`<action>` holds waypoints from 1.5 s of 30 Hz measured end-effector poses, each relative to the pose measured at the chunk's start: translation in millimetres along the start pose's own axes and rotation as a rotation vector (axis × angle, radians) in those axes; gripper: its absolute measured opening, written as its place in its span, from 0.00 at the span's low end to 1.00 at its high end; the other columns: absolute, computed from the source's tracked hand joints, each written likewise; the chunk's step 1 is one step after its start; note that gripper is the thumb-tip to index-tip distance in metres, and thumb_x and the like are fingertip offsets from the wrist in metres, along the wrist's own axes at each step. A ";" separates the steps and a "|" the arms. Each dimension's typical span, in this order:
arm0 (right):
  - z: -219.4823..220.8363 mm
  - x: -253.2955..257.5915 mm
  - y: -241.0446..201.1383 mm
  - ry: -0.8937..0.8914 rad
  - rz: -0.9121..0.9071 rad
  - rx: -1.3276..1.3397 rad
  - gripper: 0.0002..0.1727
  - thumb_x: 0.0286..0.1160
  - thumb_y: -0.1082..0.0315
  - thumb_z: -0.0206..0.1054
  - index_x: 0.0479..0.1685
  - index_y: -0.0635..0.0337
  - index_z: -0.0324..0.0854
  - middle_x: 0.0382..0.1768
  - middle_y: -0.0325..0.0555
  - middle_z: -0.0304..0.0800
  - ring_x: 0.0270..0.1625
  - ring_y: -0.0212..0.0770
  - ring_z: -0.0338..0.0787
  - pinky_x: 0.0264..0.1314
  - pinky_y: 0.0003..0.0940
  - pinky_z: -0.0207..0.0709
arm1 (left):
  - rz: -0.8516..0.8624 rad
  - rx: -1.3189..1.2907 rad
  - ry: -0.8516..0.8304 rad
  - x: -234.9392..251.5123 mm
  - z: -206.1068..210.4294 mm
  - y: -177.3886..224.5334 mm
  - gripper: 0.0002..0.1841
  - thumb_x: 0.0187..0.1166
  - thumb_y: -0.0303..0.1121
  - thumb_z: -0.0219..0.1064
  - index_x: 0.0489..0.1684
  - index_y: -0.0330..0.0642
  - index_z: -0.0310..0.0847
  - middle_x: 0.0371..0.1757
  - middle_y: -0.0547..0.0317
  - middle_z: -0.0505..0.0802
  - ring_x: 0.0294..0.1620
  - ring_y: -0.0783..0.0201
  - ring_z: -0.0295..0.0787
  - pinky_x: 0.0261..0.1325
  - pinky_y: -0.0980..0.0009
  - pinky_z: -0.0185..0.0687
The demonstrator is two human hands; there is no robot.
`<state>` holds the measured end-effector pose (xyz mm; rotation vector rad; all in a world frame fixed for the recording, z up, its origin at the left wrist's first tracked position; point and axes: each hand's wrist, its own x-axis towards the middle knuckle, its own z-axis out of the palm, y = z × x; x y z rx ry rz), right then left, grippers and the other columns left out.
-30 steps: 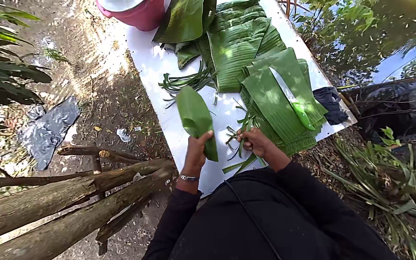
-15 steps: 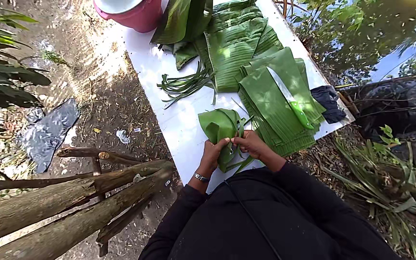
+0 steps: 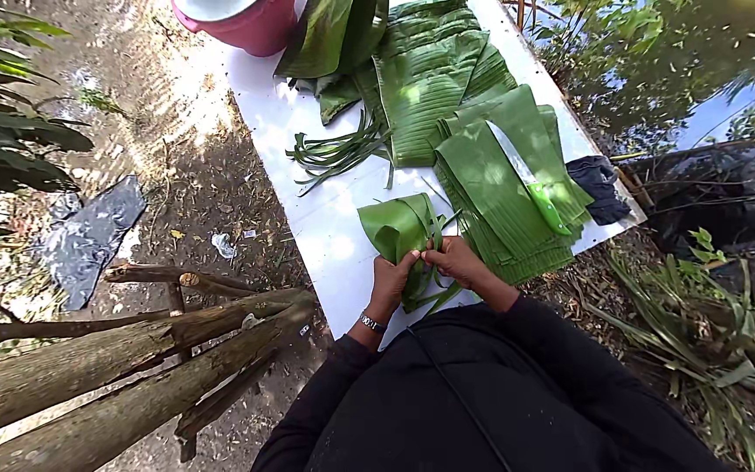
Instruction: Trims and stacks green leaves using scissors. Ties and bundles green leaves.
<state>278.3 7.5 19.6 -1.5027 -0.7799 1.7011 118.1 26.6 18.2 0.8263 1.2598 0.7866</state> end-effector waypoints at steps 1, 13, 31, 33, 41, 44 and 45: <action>-0.8 0.5 0.6 0.001 -0.015 -0.019 0.09 0.78 0.76 0.67 0.28 0.60 0.77 0.17 0.34 0.79 0.14 0.24 0.67 0.18 0.20 0.59 | 0.002 0.001 -0.001 -0.2 0.1 -0.6 0.11 0.73 0.21 0.74 0.49 0.25 0.81 0.36 0.47 0.94 0.37 0.61 0.94 0.47 0.64 0.93; 0.0 0.5 0.6 0.034 -0.085 -0.158 0.11 0.75 0.74 0.70 0.25 0.60 0.76 0.16 0.34 0.75 0.18 0.25 0.70 0.23 0.23 0.63 | 0.055 0.059 -0.031 -4.4 3.0 -5.2 0.09 0.79 0.25 0.69 0.48 0.26 0.81 0.35 0.50 0.93 0.36 0.63 0.93 0.47 0.64 0.92; -4.5 2.3 5.7 0.113 0.000 -0.015 0.05 0.82 0.70 0.61 0.41 0.61 0.80 0.20 0.35 0.77 0.16 0.25 0.66 0.18 0.22 0.59 | 0.155 -0.327 -0.298 -19.8 -24.2 64.2 0.09 0.74 0.38 0.73 0.44 0.46 0.86 0.31 0.61 0.91 0.35 0.64 0.90 0.50 0.61 0.90; -10.7 2.4 5.4 0.150 0.066 0.124 0.05 0.85 0.69 0.59 0.44 0.60 0.79 0.20 0.35 0.78 0.13 0.24 0.64 0.15 0.19 0.57 | 0.355 -0.476 -0.375 -23.5 -46.5 101.6 0.09 0.75 0.45 0.73 0.37 0.53 0.89 0.28 0.69 0.88 0.31 0.69 0.86 0.46 0.66 0.88; -11.7 5.4 -2.7 0.109 0.236 0.481 0.05 0.83 0.75 0.58 0.40 0.62 0.78 0.28 0.46 0.91 0.12 0.24 0.69 0.12 0.18 0.59 | 0.288 -0.308 0.030 -11.4 -58.4 119.5 0.13 0.85 0.39 0.49 0.33 0.55 0.78 0.24 0.71 0.83 0.19 0.76 0.76 0.24 0.79 0.76; -7.1 1.1 -5.3 -0.006 0.231 0.497 0.06 0.85 0.74 0.55 0.43 0.60 0.77 0.25 0.41 0.86 0.14 0.24 0.69 0.15 0.17 0.61 | -0.022 -0.090 0.140 -1.4 -29.1 65.5 0.07 0.80 0.30 0.62 0.49 0.41 0.77 0.30 0.59 0.87 0.24 0.67 0.84 0.28 0.68 0.85; -6.8 0.4 -4.3 -0.040 0.222 0.481 0.07 0.86 0.73 0.54 0.46 0.60 0.78 0.25 0.39 0.85 0.14 0.23 0.70 0.16 0.17 0.62 | -0.072 -0.045 0.130 0.5 -21.1 49.5 0.11 0.79 0.27 0.67 0.55 0.35 0.78 0.34 0.53 0.90 0.29 0.63 0.89 0.35 0.65 0.89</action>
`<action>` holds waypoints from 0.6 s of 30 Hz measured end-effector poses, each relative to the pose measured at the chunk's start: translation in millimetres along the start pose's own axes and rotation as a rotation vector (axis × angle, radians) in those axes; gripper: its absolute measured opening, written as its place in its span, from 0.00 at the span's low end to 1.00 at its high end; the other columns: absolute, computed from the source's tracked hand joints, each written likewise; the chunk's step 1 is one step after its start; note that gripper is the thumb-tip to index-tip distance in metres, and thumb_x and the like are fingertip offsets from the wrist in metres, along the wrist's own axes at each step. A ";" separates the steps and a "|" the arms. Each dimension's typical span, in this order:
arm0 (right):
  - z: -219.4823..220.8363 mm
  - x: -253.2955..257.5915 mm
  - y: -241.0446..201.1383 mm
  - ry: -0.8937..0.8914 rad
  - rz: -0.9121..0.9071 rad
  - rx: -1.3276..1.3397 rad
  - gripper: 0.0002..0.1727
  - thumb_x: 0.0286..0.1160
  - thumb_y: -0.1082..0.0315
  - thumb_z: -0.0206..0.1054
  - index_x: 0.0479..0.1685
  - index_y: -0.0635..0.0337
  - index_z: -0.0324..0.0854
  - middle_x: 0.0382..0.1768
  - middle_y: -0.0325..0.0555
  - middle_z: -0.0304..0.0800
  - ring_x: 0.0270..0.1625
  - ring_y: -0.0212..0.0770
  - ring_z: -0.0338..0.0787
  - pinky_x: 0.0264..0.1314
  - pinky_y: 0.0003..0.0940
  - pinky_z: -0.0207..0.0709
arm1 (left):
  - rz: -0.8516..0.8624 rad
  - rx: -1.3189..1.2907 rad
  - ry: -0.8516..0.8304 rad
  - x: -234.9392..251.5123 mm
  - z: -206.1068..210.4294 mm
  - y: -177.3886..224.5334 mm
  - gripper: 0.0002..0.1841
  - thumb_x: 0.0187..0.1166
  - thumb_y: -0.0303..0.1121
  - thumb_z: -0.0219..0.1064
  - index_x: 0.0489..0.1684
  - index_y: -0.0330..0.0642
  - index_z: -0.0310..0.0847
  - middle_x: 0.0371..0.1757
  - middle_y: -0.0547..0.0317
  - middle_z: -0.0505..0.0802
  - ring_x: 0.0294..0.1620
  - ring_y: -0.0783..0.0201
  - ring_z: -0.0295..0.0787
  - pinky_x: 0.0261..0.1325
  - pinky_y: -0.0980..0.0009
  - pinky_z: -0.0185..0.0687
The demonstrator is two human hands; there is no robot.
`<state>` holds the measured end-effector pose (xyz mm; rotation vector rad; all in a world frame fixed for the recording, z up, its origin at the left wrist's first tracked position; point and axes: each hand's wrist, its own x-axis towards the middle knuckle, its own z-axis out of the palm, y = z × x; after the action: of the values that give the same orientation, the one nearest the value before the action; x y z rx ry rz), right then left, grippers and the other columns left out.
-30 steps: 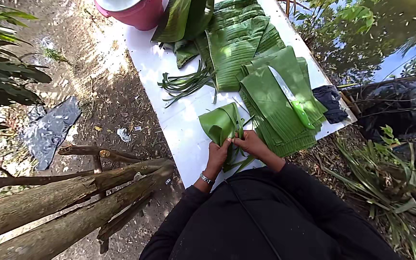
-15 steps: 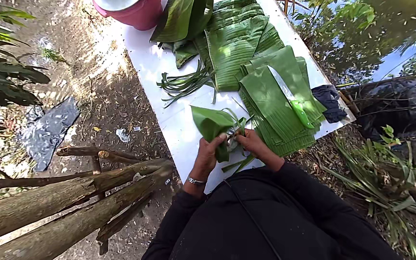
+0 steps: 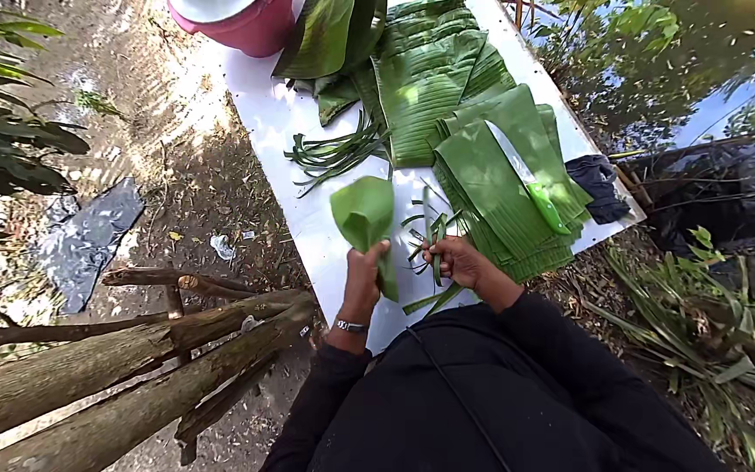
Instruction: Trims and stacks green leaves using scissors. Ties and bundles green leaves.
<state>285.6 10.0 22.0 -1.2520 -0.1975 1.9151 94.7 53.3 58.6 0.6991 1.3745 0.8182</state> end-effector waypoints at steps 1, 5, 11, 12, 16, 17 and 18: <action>-0.3 -0.4 1.0 -0.022 -0.002 -0.019 0.08 0.87 0.71 0.54 0.47 0.59 0.79 0.25 0.38 0.83 0.15 0.23 0.69 0.16 0.17 0.62 | -0.024 0.034 -0.031 1.5 5.2 -14.4 0.15 0.76 0.24 0.71 0.57 0.30 0.78 0.38 0.49 0.92 0.35 0.61 0.91 0.42 0.62 0.91; 2.5 0.8 4.8 0.018 -0.039 -0.125 0.05 0.84 0.70 0.64 0.48 0.60 0.84 0.24 0.36 0.81 0.15 0.23 0.68 0.17 0.17 0.62 | -0.030 0.093 -0.158 4.0 9.8 -42.4 0.19 0.69 0.20 0.77 0.56 0.25 0.79 0.42 0.45 0.93 0.42 0.59 0.94 0.51 0.62 0.92; 6.7 0.4 5.6 0.060 -0.073 -0.188 0.02 0.81 0.71 0.68 0.44 0.60 0.82 0.21 0.36 0.79 0.13 0.24 0.66 0.15 0.18 0.60 | -0.024 0.058 -0.229 2.6 7.8 -38.6 0.22 0.65 0.18 0.79 0.57 0.26 0.79 0.43 0.46 0.94 0.44 0.59 0.94 0.53 0.62 0.92; 8.5 -0.8 5.6 0.065 -0.081 -0.189 0.02 0.81 0.72 0.68 0.41 0.60 0.81 0.20 0.36 0.79 0.13 0.24 0.65 0.15 0.18 0.60 | -0.020 0.056 -0.246 2.7 7.6 -38.8 0.22 0.65 0.18 0.80 0.57 0.26 0.79 0.44 0.46 0.94 0.44 0.59 0.94 0.54 0.62 0.92; 8.4 -2.5 5.7 0.095 -0.154 -0.236 0.08 0.79 0.75 0.68 0.31 0.60 0.77 0.19 0.36 0.79 0.12 0.23 0.65 0.14 0.17 0.58 | -0.010 0.046 -0.261 4.2 6.6 -35.6 0.18 0.69 0.21 0.77 0.56 0.27 0.80 0.43 0.47 0.94 0.44 0.59 0.94 0.54 0.62 0.92; 6.9 -2.2 5.6 0.092 -0.162 -0.269 0.09 0.79 0.75 0.68 0.30 0.59 0.77 0.19 0.36 0.79 0.13 0.23 0.65 0.14 0.17 0.58 | -0.002 0.051 -0.244 4.9 6.6 -34.0 0.16 0.70 0.21 0.76 0.55 0.27 0.81 0.42 0.47 0.95 0.42 0.59 0.94 0.52 0.62 0.92; 5.8 -1.9 6.2 0.086 -0.170 -0.307 0.10 0.78 0.75 0.69 0.29 0.59 0.77 0.19 0.36 0.79 0.13 0.24 0.65 0.15 0.18 0.58 | 0.005 0.066 -0.231 5.5 6.3 -32.7 0.15 0.70 0.21 0.76 0.53 0.27 0.82 0.40 0.47 0.95 0.41 0.60 0.95 0.51 0.62 0.93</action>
<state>277.8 6.3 22.8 -1.4645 -0.5519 1.7254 104.0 40.0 29.1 0.8221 1.1957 0.6755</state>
